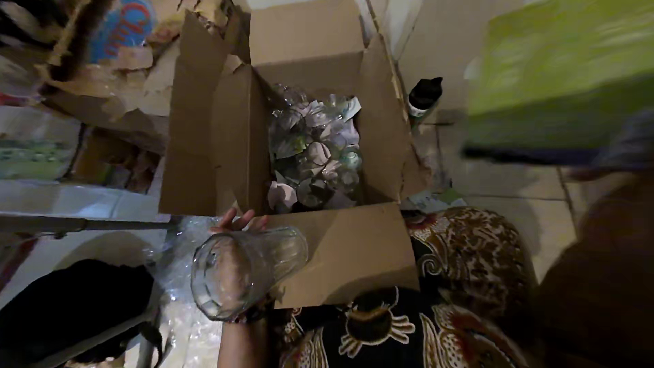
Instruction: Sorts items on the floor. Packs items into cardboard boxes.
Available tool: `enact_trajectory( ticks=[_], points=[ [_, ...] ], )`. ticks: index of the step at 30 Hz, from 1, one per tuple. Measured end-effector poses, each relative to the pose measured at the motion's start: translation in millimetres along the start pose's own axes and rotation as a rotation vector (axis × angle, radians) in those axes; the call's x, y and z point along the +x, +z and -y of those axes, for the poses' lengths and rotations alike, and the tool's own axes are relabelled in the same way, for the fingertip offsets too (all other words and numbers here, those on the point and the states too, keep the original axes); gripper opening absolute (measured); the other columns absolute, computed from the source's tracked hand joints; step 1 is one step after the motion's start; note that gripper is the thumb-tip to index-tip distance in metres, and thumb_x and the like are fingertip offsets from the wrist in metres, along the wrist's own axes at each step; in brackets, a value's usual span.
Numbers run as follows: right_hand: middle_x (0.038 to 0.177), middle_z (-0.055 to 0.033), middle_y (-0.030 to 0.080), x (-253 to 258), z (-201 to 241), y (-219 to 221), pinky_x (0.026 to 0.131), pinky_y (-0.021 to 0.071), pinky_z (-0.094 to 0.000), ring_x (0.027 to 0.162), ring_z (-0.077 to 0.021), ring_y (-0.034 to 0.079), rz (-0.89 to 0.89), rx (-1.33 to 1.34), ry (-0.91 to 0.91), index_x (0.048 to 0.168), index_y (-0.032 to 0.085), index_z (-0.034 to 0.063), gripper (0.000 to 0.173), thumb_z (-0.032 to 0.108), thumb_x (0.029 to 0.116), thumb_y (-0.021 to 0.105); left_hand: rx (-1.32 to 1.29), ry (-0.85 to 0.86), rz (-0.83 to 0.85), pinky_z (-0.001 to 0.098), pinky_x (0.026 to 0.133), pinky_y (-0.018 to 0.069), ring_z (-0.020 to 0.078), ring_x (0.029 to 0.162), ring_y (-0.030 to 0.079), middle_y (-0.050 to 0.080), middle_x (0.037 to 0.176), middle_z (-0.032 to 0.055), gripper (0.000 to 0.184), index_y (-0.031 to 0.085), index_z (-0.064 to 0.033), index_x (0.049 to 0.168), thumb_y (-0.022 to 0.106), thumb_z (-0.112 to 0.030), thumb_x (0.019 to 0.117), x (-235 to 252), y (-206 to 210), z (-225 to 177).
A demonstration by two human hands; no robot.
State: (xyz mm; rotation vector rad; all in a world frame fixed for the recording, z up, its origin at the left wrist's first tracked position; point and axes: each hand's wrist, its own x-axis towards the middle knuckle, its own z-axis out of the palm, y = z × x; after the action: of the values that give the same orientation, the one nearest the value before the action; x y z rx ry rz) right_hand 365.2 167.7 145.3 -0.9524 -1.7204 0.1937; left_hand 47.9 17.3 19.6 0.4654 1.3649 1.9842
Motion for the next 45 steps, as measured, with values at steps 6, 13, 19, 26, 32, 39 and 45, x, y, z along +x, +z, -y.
enact_trajectory(
  ticks=[6,13,19,26,32,39,45],
  points=[
    [0.091,-0.0172,0.071,-13,49,125,0.063,0.0576,-0.029,0.074,-0.022,0.07,0.462,-0.045,-0.286,0.112,0.069,-0.0041,0.02,0.003,0.0966,0.059,-0.076,-0.043,-0.022,0.0408,0.092,0.0616,0.021,0.103,0.075,0.076,0.109,0.0009,0.033,0.054,-0.0106,0.13,0.031,-0.024,0.1118,2,-6,7],
    [0.106,-0.0275,0.071,2,19,229,0.087,0.0562,-0.056,0.098,-0.0428,0.071,0.819,-0.033,0.174,0.12,0.065,-0.0054,0.026,-0.004,0.096,0.056,-0.033,-0.036,-0.027,0.0402,0.088,0.063,0.0219,0.099,0.075,0.075,0.11,0.004,0.036,0.045,-0.0045,0.137,0.027,-0.02,0.1111,6,-16,16],
    [0.115,-0.0219,0.072,7,24,225,0.086,0.0586,-0.0467,0.098,-0.0338,0.073,0.649,0.127,0.131,0.139,0.056,-0.0004,0.044,-0.008,0.0957,0.054,-0.054,-0.076,-0.102,0.036,0.085,0.0626,0.0185,0.096,0.074,0.073,0.107,0.0025,0.035,0.051,-0.0062,0.131,0.024,-0.019,0.1113,4,-4,0],
    [0.101,-0.0191,0.071,19,14,210,0.076,0.057,-0.029,0.085,-0.0214,0.069,0.379,0.257,-0.05,0.102,0.077,-0.002,0.026,-0.01,0.0926,0.054,0.259,-0.001,-0.055,0.0291,0.077,0.0621,0.011,0.088,0.072,0.073,0.096,0.0004,0.036,0.055,-0.0019,0.127,0.03,-0.023,0.1118,17,-1,-25],
    [0.106,-0.0195,0.071,22,6,211,0.073,0.0586,-0.0309,0.085,-0.022,0.07,0.38,0.287,0.035,0.106,0.076,-0.0023,0.026,-0.01,0.0928,0.054,0.534,0.195,-0.055,0.0181,0.07,0.0558,-0.0022,0.078,0.064,0.065,0.087,-0.011,0.014,0.061,-0.012,0.11,0.048,-0.017,0.1077,32,34,-57],
    [0.122,-0.0276,0.067,14,0,226,0.094,0.0551,-0.0543,0.109,-0.0427,0.068,0.654,0.127,0.387,0.144,0.049,-0.0005,0.055,-0.011,0.0918,0.058,0.389,0.16,0.015,0.0274,0.077,0.0631,0.0063,0.082,0.071,0.067,0.09,-0.0059,0.013,0.053,-0.0078,0.116,0.044,-0.013,0.1083,75,76,-55],
    [0.13,-0.0293,0.062,-1,-14,250,0.102,0.0497,-0.058,0.122,-0.0444,0.061,0.792,0.105,0.557,0.14,0.053,-0.0026,0.046,-0.006,0.0953,0.057,0.573,0.216,0.102,0.0195,0.073,0.0569,-0.0025,0.074,0.063,0.062,0.08,-0.0099,0.014,0.057,-0.0089,0.101,0.045,-0.012,0.1071,112,92,-33]
  ],
)
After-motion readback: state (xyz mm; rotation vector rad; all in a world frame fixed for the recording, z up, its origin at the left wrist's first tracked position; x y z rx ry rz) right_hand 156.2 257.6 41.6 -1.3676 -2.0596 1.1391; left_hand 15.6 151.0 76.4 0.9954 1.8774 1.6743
